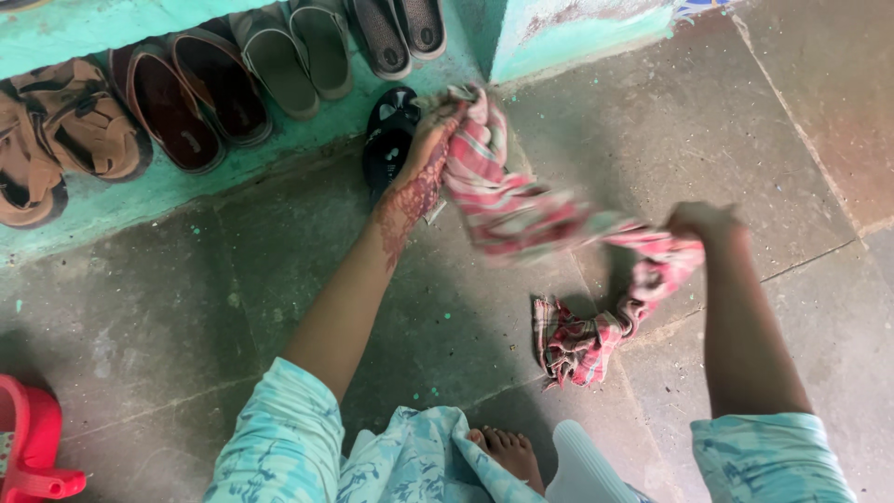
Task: The person sits on the floor and wipes a pair of beige sandals with a red and white checkered cloth. They then pick up a pair of black flip-flops and wipe them with the same cloth. Finally, they place the cleaned sandals on a green shelf.
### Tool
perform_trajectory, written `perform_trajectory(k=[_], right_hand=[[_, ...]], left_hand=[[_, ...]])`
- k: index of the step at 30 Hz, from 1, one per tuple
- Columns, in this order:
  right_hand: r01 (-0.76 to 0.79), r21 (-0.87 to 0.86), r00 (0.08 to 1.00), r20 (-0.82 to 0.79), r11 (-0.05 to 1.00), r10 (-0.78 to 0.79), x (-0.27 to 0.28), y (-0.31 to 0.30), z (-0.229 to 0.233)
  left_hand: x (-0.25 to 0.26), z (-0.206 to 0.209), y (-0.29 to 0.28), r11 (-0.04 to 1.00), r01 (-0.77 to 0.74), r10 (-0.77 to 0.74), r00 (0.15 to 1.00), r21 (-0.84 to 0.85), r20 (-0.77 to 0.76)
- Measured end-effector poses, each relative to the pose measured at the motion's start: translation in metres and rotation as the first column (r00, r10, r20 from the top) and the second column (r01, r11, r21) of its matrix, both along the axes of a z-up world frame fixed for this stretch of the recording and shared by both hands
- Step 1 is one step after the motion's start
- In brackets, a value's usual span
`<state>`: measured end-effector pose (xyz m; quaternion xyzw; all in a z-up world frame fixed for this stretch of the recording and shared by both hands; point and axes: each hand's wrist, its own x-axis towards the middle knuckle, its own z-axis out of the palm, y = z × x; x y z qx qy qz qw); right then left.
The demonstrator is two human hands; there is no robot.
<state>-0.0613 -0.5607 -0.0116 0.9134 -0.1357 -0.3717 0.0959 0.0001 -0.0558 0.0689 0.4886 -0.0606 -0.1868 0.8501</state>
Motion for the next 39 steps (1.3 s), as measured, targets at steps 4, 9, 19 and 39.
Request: perform_trajectory(k=[4,9,19,39], right_hand=[[-0.049,-0.127,0.993,0.103,0.991,0.062,-0.021,0.022,0.052],[-0.182,0.888,0.948,0.272,0.422,-0.163,-0.049,0.156,0.103],[-0.282,0.956,0.866,0.216,-0.085,-0.450,-0.040,0.173,0.167],[-0.553,0.676,0.767,0.641,0.487,-0.019,-0.029,0.233,0.021]], left_hand=[[-0.023,0.013,-0.009,0.977,0.167,-0.175,0.983,-0.133,-0.056],[-0.045,0.038,-0.052,0.950,0.245,-0.259,0.965,-0.193,-0.051],[0.000,-0.022,-0.038,0.947,0.112,-0.137,0.988,-0.301,-0.065],[-0.003,-0.125,-0.049,0.000,-0.349,-0.343,0.880,0.937,0.328]])
